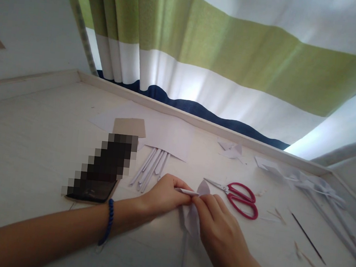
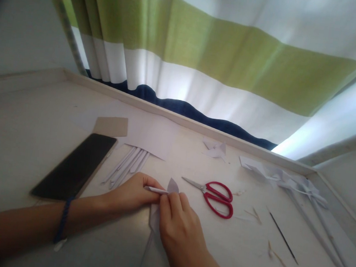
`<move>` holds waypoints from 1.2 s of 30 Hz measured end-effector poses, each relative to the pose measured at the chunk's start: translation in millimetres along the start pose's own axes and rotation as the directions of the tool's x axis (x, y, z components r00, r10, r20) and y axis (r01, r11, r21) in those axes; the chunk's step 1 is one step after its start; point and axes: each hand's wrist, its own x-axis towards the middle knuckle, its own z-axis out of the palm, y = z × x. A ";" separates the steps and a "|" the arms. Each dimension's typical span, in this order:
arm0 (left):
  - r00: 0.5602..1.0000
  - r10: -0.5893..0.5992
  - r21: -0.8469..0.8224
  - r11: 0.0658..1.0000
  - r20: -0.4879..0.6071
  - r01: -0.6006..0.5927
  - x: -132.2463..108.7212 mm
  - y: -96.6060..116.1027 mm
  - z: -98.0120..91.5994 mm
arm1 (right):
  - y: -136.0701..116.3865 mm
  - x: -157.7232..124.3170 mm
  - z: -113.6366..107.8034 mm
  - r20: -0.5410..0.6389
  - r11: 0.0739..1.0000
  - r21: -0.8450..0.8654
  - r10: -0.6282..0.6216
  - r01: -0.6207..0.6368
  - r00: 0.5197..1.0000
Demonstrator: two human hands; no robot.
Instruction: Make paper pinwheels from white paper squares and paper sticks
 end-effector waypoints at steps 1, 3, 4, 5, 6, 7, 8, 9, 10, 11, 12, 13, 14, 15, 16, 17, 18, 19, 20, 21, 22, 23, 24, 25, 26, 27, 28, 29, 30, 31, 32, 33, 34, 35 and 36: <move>1.000 -0.002 0.001 1.000 0.000 0.002 0.2 -0.3 -0.1 | 1.2 -1.2 0.0 -0.010 0.999 0.032 0.007 -0.006 1.000; 1.000 -0.005 0.000 1.000 0.004 0.005 0.5 -0.9 -0.2 | 4.5 -4.9 1.1 -0.031 0.994 0.102 0.031 -0.028 0.999; 1.000 -0.006 0.000 1.000 0.007 0.006 0.5 -1.1 -0.2 | 6.3 -7.2 2.3 -0.037 0.989 0.140 0.050 -0.045 0.998; 1.000 -0.009 0.001 1.000 0.009 0.009 0.5 -1.3 -0.2 | 8.0 -9.7 3.6 -0.039 0.982 0.179 0.073 -0.065 0.997; 1.000 -0.012 0.002 1.000 0.010 0.012 0.6 -1.4 -0.1 | 9.7 -12.0 4.9 -0.040 0.973 0.216 0.097 -0.086 0.994; 1.000 -0.015 0.003 1.000 0.009 0.015 0.8 -1.5 -0.1 | 11.2 -14.0 6.0 -0.041 0.964 0.244 0.118 -0.105 0.992; 1.000 -0.017 0.006 1.000 0.007 0.017 1.0 -1.5 -0.1 | 12.4 -15.5 6.6 -0.043 0.958 0.261 0.131 -0.115 0.990; 1.000 -0.018 0.009 1.000 0.003 0.018 1.2 -1.5 -0.1 | 13.5 -16.2 6.6 -0.047 0.957 0.268 0.133 -0.116 0.990; 1.000 -0.017 0.013 1.000 -0.001 0.017 1.5 -1.4 -0.1 | 14.3 -16.2 5.8 -0.047 0.957 0.272 0.121 -0.104 0.991; 1.000 -0.015 0.017 1.000 -0.004 0.015 1.8 -1.3 -0.2 | 14.9 -15.4 4.4 -0.044 0.958 0.276 0.099 -0.083 0.994; 1.000 -0.012 0.020 1.000 -0.005 0.012 2.1 -1.1 -0.4 | 15.5 -13.8 2.5 -0.038 0.960 0.274 0.075 -0.061 0.996; 1.000 -0.009 0.024 1.000 -0.004 0.009 2.3 -1.0 -0.6 | 16.2 -11.8 0.3 -0.028 0.964 0.263 0.053 -0.044 0.998; 1.000 -0.005 0.028 1.000 -0.002 0.005 2.4 -0.8 -0.8 | 16.9 -9.5 -1.8 -0.012 0.969 0.244 0.034 -0.030 0.999; 1.000 -0.001 0.032 1.000 0.000 0.001 2.3 -0.6 -1.0 | 17.8 -7.2 -3.8 0.006 0.976 0.219 0.017 -0.017 1.000; 1.000 0.003 0.035 0.999 0.002 -0.004 2.3 -0.4 -1.1 | 18.8 -5.0 -5.3 0.026 0.981 0.194 -0.003 -0.002 1.000; 1.000 0.007 0.039 0.999 0.005 -0.007 2.2 -0.3 -1.3 | 20.1 -3.3 -6.3 0.043 0.986 0.167 -0.023 0.015 0.999; 1.000 0.009 0.042 0.999 0.008 -0.009 2.1 -0.2 -1.3 | 21.5 -2.1 -6.8 0.055 0.989 0.144 -0.041 0.033 0.998; 1.000 0.010 0.044 0.999 0.012 -0.011 2.0 -0.1 -1.3 | 23.0 -1.3 -6.7 0.062 0.991 0.126 -0.058 0.049 0.996; 1.000 0.011 0.045 0.999 0.018 -0.011 2.0 -0.2 -1.2 | 24.4 -0.9 -6.3 0.060 0.992 0.110 -0.070 0.063 0.996; 1.000 0.011 0.046 0.999 0.024 -0.012 2.1 -0.3 -1.1 | 25.8 -0.8 -5.6 0.054 0.993 0.092 -0.077 0.072 0.996; 1.000 0.011 0.047 0.999 0.029 -0.013 2.2 -0.4 -0.9 | 27.1 -0.6 -4.8 0.048 0.994 0.077 -0.081 0.078 0.996; 0.999 0.013 0.048 0.999 0.033 -0.014 2.4 -0.6 -0.8 | 28.3 -0.3 -4.2 0.043 0.994 0.065 -0.088 0.085 0.995; 0.999 0.017 0.051 0.999 0.039 -0.019 2.7 -0.8 -0.7 | 29.3 0.2 -3.7 0.044 0.994 0.058 -0.098 0.096 0.994; 0.999 0.022 0.054 0.998 0.046 -0.025 3.0 -1.0 -0.6 | 30.3 1.0 -3.5 0.047 0.993 0.050 -0.114 0.111 0.992; 0.998 0.031 0.056 0.998 0.054 -0.034 3.3 -1.3 -0.6 | 31.1 2.0 -3.5 0.053 0.991 0.043 -0.132 0.130 0.990; 0.997 0.040 0.058 0.997 0.063 -0.043 3.7 -1.5 -0.7 | 32.0 3.2 -3.7 0.060 0.988 0.039 -0.153 0.151 0.986; 0.996 0.049 0.058 0.997 0.071 -0.053 4.1 -1.8 -0.8 | 32.8 4.4 -4.1 0.066 0.985 0.034 -0.173 0.171 0.983; 0.995 0.056 0.058 0.996 0.079 -0.061 4.4 -2.1 -0.9 | 33.6 5.5 -4.5 0.073 0.981 0.030 -0.191 0.189 0.979; 0.994 0.061 0.058 0.996 0.085 -0.066 4.7 -2.3 -1.0 | 34.3 6.4 -4.8 0.077 0.979 0.025 -0.204 0.202 0.976; 0.994 0.063 0.060 0.996 0.089 -0.069 5.0 -2.4 -1.1 | 35.0 7.1 -5.1 0.080 0.977 0.020 -0.212 0.211 0.974; 0.994 0.065 0.063 0.996 0.090 -0.070 5.2 -2.5 -1.1 | 35.5 7.4 -5.1 0.083 0.976 0.016 -0.220 0.219 0.972; 0.994 0.064 0.067 0.995 0.091 -0.070 5.3 -2.5 -1.0 | 36.0 7.4 -5.0 0.085 0.974 0.013 -0.225 0.225 0.971; 0.994 0.063 0.071 0.995 0.090 -0.069 5.4 -2.6 -0.9 | 36.4 7.2 -4.5 0.087 0.973 0.011 -0.230 0.230 0.969; 0.994 0.060 0.074 0.995 0.091 -0.067 5.4 -2.6 -0.8 | 36.7 6.8 -3.8 0.087 0.972 0.011 -0.233 0.233 0.969; 0.994 0.057 0.076 0.995 0.091 -0.064 5.4 -2.7 -0.6 | 37.1 6.3 -3.0 0.086 0.972 0.011 -0.236 0.236 0.968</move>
